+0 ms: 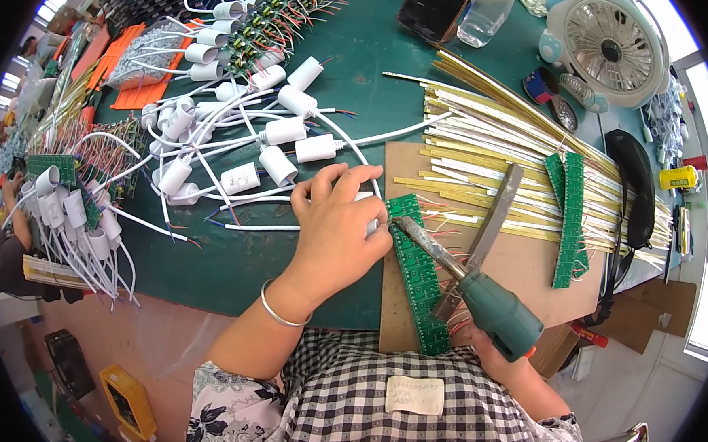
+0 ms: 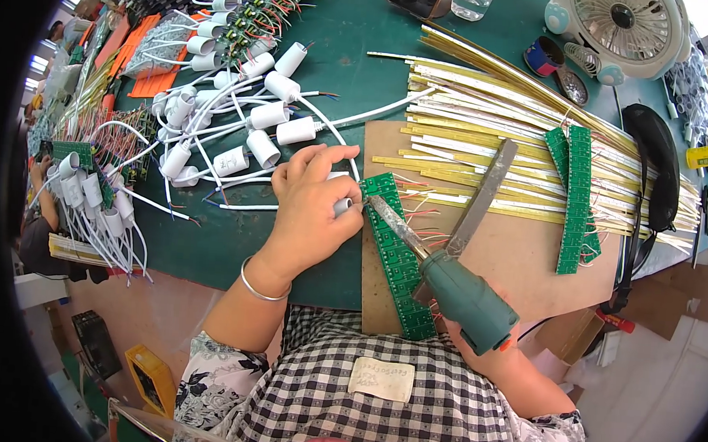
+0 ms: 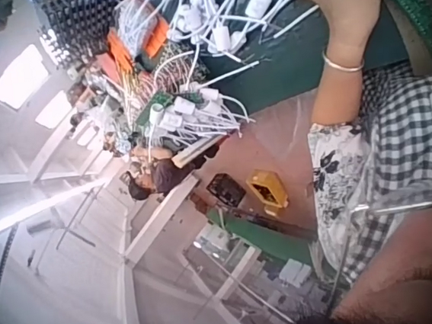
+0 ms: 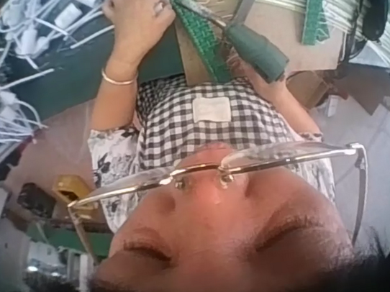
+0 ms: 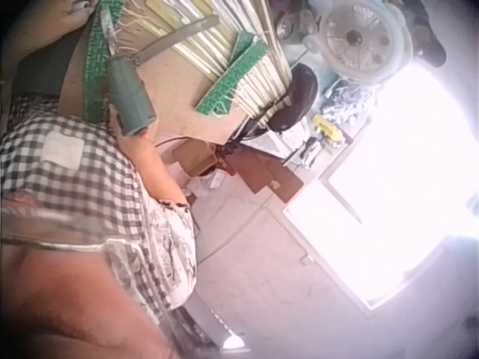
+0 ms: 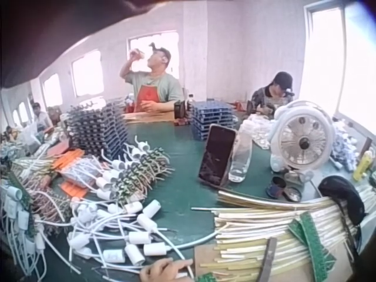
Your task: The person solders wires from white cylindrical casings onto green circuit boards using a soldering iron, positioning each component by hand.
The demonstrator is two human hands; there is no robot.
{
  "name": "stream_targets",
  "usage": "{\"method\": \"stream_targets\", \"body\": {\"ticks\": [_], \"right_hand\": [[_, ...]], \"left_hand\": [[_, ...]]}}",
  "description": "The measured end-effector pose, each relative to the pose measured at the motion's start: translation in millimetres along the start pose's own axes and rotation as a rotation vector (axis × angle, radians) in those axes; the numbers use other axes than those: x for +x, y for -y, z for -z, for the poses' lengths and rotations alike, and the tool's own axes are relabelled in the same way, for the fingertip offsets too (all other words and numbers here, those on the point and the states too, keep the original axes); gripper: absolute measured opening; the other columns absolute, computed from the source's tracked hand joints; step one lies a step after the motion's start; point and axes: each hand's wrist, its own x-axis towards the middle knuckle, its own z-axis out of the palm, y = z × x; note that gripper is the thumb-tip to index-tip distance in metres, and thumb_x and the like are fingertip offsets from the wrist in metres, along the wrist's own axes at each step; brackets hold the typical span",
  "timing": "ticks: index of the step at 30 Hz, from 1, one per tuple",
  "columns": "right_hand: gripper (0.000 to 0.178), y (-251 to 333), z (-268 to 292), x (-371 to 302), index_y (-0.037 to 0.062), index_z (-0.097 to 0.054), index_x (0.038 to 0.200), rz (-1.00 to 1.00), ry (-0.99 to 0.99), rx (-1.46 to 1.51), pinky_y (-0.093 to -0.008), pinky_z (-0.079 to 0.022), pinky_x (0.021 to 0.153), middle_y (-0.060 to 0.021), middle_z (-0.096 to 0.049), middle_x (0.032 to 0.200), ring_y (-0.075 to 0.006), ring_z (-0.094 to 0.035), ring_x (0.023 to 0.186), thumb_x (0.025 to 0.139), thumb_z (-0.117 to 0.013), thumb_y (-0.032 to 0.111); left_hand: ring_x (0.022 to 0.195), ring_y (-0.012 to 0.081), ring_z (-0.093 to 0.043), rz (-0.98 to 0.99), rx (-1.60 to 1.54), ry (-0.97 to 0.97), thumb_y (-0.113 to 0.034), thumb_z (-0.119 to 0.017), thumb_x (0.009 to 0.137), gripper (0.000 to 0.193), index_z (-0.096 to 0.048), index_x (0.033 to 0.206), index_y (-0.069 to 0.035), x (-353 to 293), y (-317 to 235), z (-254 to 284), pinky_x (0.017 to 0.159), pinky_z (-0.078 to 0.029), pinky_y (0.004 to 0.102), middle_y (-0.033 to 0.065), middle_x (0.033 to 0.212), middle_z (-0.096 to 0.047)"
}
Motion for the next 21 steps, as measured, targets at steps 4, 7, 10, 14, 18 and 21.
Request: {"method": "stream_targets", "body": {"ticks": [4, 7, 10, 14, 18, 21], "right_hand": [[0.021, 10, 3, 6, 0.0039, -0.063, 0.094, 0.015, -0.021, 0.005, -0.0301, -0.049, 0.071, -0.0086, -0.064, 0.089, -0.023, -0.062, 0.08, 0.074, -0.062, -0.001], [0.022, 7, 3, 7, 0.0038, -0.063, 0.094, 0.065, -0.003, 0.001, -0.0298, -0.049, 0.071, -0.0082, -0.063, 0.089, -0.0229, -0.062, 0.079, 0.073, -0.061, -0.001], [0.022, 7, 4, 8, 0.0036, -0.063, 0.094, 0.104, 0.005, -0.07, -0.0296, -0.049, 0.07, -0.009, -0.063, 0.089, -0.0229, -0.062, 0.079, 0.073, -0.061, -0.001], [0.02, -5, -3, -4, 0.003, -0.062, 0.094, -0.005, -0.014, 0.075, -0.0302, -0.049, 0.069, -0.0094, -0.063, 0.089, -0.0239, -0.062, 0.079, 0.074, -0.061, 0.001], [0.031, -20, -1, -14, -0.0035, -0.05, 0.114, 0.0, 0.017, 0.104, -0.0271, -0.048, 0.064, -0.0077, -0.06, 0.084, -0.015, -0.059, 0.069, 0.082, -0.048, -0.003], [0.035, -27, -2, -20, -0.0045, -0.046, 0.119, -0.079, 0.037, 0.261, -0.0272, -0.048, 0.064, -0.0085, -0.061, 0.087, -0.0154, -0.059, 0.07, 0.084, -0.048, 0.0]], "left_hand": [[0.115, 0.0293, -0.039, 0.002, 0.023, -0.004, -0.013, -0.064, 0.064, 0.005, -0.06, 0.065, -0.011, 1, -1, -1, 0.093, -0.023, 0.0507, 0.0032, 0.122, -0.052], [0.115, 0.0294, -0.039, 0.002, 0.03, -0.005, -0.013, -0.064, 0.064, 0.005, -0.06, 0.065, -0.011, 0, -1, -1, 0.093, -0.023, 0.0508, 0.0032, 0.122, -0.052], [0.115, 0.0294, -0.039, 0.006, 0.026, -0.004, -0.013, -0.064, 0.064, 0.005, -0.06, 0.065, -0.01, 0, -1, -3, 0.093, -0.023, 0.0509, 0.0031, 0.122, -0.052], [0.115, 0.0296, -0.039, 0.016, 0.025, 0.0, -0.013, -0.063, 0.064, 0.005, -0.06, 0.065, -0.01, -2, -3, -2, 0.093, -0.023, 0.051, 0.0032, 0.122, -0.052], [0.115, 0.0299, -0.039, 0.02, 0.03, 0.003, -0.014, -0.064, 0.065, 0.005, -0.06, 0.065, -0.009, -1, -3, -2, 0.093, -0.023, 0.051, 0.0035, 0.122, -0.052], [0.116, 0.0304, -0.038, 0.007, 0.036, 0.011, -0.014, -0.064, 0.065, 0.006, -0.06, 0.066, -0.01, 0, -4, -2, 0.093, -0.023, 0.0511, 0.0036, 0.122, -0.052]]}}
